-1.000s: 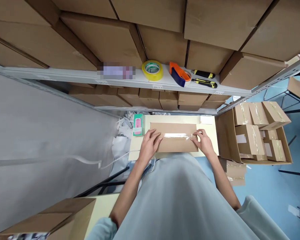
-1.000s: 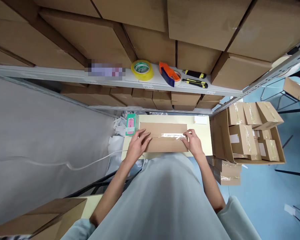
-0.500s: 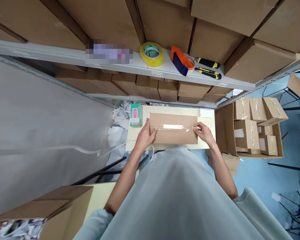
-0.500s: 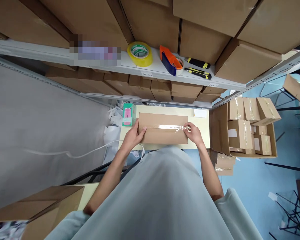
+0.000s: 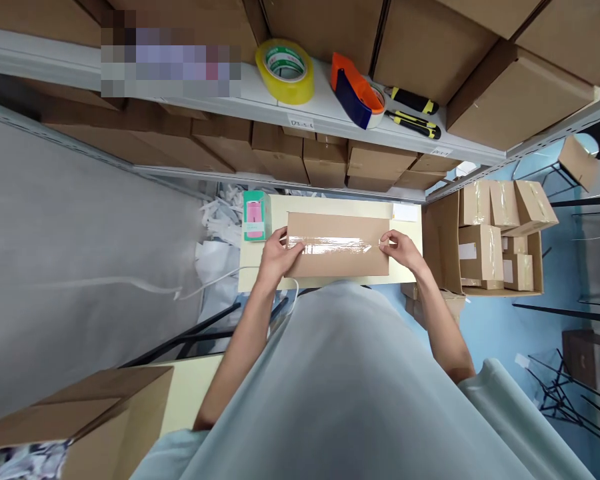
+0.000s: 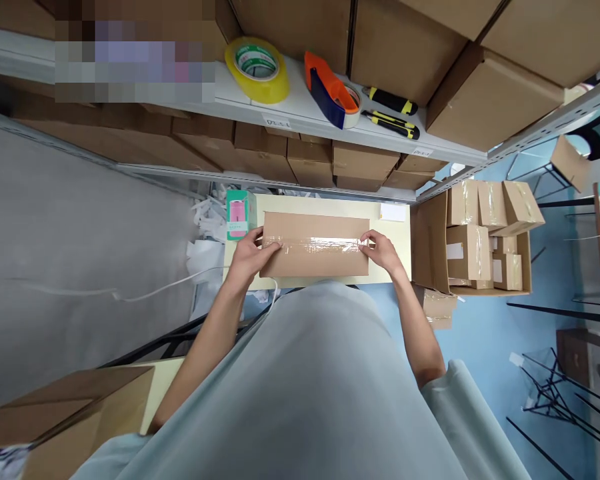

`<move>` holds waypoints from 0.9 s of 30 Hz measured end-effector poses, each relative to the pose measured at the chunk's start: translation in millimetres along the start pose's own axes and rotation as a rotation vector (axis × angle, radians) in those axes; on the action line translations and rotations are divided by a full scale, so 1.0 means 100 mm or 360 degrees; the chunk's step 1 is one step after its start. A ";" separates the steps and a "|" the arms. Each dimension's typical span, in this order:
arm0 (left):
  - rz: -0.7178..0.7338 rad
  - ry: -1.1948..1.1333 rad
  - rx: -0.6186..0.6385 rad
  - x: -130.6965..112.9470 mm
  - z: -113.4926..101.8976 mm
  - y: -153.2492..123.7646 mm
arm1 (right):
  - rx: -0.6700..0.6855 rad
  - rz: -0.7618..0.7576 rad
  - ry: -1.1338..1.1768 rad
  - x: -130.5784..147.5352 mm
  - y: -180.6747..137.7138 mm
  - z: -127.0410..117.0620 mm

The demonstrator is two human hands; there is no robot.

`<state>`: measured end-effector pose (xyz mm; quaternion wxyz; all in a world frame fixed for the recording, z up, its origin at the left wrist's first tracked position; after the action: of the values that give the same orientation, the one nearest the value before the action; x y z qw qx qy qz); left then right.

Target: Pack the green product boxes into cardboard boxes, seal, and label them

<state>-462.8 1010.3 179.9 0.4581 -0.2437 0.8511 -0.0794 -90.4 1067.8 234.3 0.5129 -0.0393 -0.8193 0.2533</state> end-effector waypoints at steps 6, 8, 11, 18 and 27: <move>-0.0113 -0.0106 0.0112 0.05 0.02 0.05 | -0.0119 0.0156 -0.0282 -0.02 0.04 -0.03; -0.0113 -0.0097 0.0123 0.05 0.02 0.06 | -0.0135 0.0176 -0.0350 -0.01 0.05 -0.02; -0.0114 -0.0077 0.0135 0.06 0.04 0.07 | -0.0130 0.0199 -0.0429 0.00 0.05 0.00; -0.0111 -0.0022 0.0168 0.05 0.05 0.06 | -0.0095 0.0391 -0.0595 -0.02 0.01 0.01; -0.0109 0.0014 0.0109 0.01 0.04 0.01 | -0.0061 0.0457 -0.0717 0.00 0.00 0.03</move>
<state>-460.5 1011.2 176.8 0.4595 -0.2565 0.8411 -0.1253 -92.6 1066.5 233.5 0.2756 -0.1073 -0.9034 0.3104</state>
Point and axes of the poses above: each hand's wrist, its own y-axis towards the middle knuckle, its own z-axis out of the palm, x = y × z, the point moved 10 cm from there along y, towards the middle knuckle, and after that the axes turned 15 degrees about y, right-handed, at the moved point
